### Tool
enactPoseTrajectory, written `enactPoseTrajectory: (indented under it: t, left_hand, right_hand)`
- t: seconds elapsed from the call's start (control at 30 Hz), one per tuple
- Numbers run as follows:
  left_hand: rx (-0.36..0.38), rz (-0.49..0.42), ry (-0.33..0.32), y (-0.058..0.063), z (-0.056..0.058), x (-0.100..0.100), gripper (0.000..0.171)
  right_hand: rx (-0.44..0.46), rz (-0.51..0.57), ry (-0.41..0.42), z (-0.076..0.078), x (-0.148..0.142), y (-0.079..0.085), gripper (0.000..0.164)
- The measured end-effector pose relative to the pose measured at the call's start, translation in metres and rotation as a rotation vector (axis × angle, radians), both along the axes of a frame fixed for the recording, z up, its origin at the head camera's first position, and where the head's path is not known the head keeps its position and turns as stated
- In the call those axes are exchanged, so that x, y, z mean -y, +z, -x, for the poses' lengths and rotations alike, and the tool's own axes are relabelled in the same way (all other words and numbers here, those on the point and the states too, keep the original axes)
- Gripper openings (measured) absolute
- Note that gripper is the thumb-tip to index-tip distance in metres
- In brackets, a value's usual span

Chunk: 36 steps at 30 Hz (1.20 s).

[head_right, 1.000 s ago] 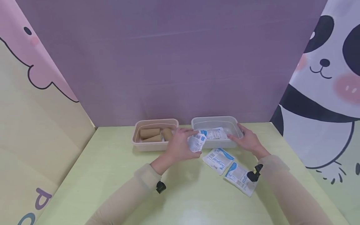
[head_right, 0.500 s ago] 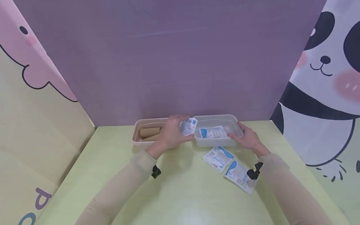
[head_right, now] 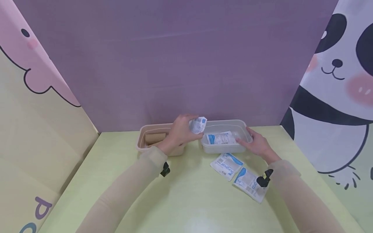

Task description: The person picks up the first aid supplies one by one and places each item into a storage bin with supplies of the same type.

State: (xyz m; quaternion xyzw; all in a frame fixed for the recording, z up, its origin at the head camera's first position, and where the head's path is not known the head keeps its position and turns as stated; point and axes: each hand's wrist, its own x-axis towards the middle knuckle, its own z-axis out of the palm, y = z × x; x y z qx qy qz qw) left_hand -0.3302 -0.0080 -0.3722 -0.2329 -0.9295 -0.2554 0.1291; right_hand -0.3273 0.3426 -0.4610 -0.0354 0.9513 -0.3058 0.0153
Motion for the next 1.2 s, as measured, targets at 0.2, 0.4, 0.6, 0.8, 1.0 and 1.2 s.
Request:
enactPoseTrajectory:
  t: [0.2,0.4,0.6,0.8,1.0,1.2]
  left_hand:
    - [0.006,0.060,0.023,0.004,0.007,-0.012,0.077]
    - [0.022,0.084,0.034,0.003,0.014,-0.020,0.076]
    - [0.030,0.090,0.022,0.001,0.019,-0.018,0.075]
    - [0.003,0.119,0.055,0.005,0.023,-0.018,0.079]
    - [0.004,0.097,0.044,-0.001,0.024,-0.027,0.083]
    - [0.012,0.129,0.009,-0.005,0.020,-0.053,0.080]
  right_hand:
    - [0.004,0.005,-0.005,-0.001,-0.002,0.002,0.109]
    - [0.016,0.013,-0.006,0.001,0.001,0.000,0.111]
    - [0.013,0.026,0.014,0.006,0.009,-0.004,0.109]
    - [0.011,0.019,0.022,0.005,0.012,-0.002,0.108]
    - [0.011,0.008,0.028,0.000,0.007,0.000,0.106]
    - [0.017,0.001,0.020,-0.013,-0.012,0.001,0.106]
